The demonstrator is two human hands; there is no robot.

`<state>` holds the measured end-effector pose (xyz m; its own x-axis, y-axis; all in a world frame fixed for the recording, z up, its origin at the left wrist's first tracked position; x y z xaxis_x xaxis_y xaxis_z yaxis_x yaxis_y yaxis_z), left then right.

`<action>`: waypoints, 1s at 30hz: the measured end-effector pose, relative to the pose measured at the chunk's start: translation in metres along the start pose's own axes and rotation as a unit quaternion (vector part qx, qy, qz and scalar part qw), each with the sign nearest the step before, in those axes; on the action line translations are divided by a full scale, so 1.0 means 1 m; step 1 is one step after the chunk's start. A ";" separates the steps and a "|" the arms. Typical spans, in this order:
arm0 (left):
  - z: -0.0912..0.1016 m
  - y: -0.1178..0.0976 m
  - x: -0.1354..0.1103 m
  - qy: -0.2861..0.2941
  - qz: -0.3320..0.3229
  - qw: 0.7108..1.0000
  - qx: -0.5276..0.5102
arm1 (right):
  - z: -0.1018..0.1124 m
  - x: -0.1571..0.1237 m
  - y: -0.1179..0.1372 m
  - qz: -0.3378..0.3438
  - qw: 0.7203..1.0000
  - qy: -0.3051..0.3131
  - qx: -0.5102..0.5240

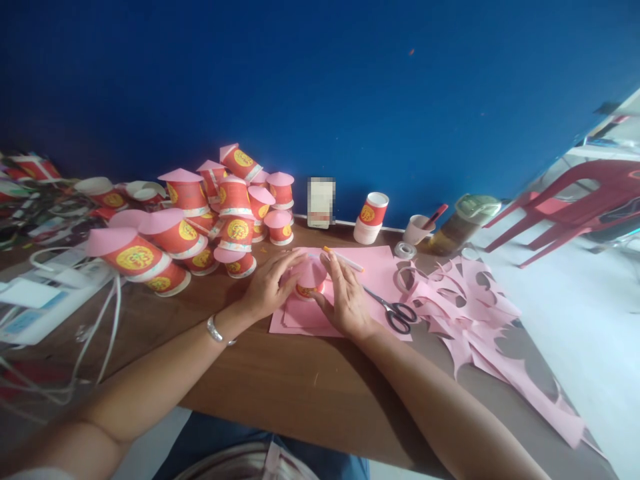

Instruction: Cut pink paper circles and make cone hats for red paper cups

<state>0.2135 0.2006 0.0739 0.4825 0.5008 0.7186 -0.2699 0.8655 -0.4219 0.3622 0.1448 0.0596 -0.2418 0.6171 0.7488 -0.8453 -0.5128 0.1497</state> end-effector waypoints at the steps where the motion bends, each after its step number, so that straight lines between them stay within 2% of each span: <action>1: 0.000 0.000 0.000 0.001 0.001 1.000 0.000 | -0.001 0.000 0.000 0.002 1.000 0.002 -0.003; 8: 0.001 -0.006 0.002 0.002 -0.017 1.000 -0.017 | 0.002 0.004 0.001 -0.003 1.000 0.003 0.027; 12: 0.002 -0.006 0.003 0.003 -0.018 1.000 -0.016 | 0.004 0.005 -0.015 -0.095 0.990 -0.009 0.101; 17: 0.002 -0.007 0.004 0.002 -0.027 1.000 -0.009 | -0.013 -0.008 -0.049 -0.250 0.945 -0.015 0.211; 22: 0.002 -0.007 0.005 0.006 -0.027 1.000 -0.001 | -0.032 -0.016 -0.063 -0.347 0.882 0.007 0.319; 26: 0.002 -0.005 0.005 0.016 -0.016 1.000 -0.002 | -0.042 -0.017 -0.060 -0.379 0.837 0.035 0.392; 30: 0.002 -0.004 0.006 0.024 -0.012 1.000 -0.007 | -0.044 -0.017 -0.061 -0.374 0.829 0.041 0.414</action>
<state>0.2162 0.2001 0.0815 0.5287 0.4783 0.7012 -0.2456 0.8770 -0.4131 0.3972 0.1920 0.0097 0.1427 0.9682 0.2054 -0.1658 -0.1812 0.9694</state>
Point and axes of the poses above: each hand's wrist, its own x-axis towards the middle knuckle, its own z-axis out of the back of the hand, y = z × x, the point moved 9 cm from there along x, towards the middle knuckle, and after that the axes turned 8 degrees about -x, right-handed, at the moved point
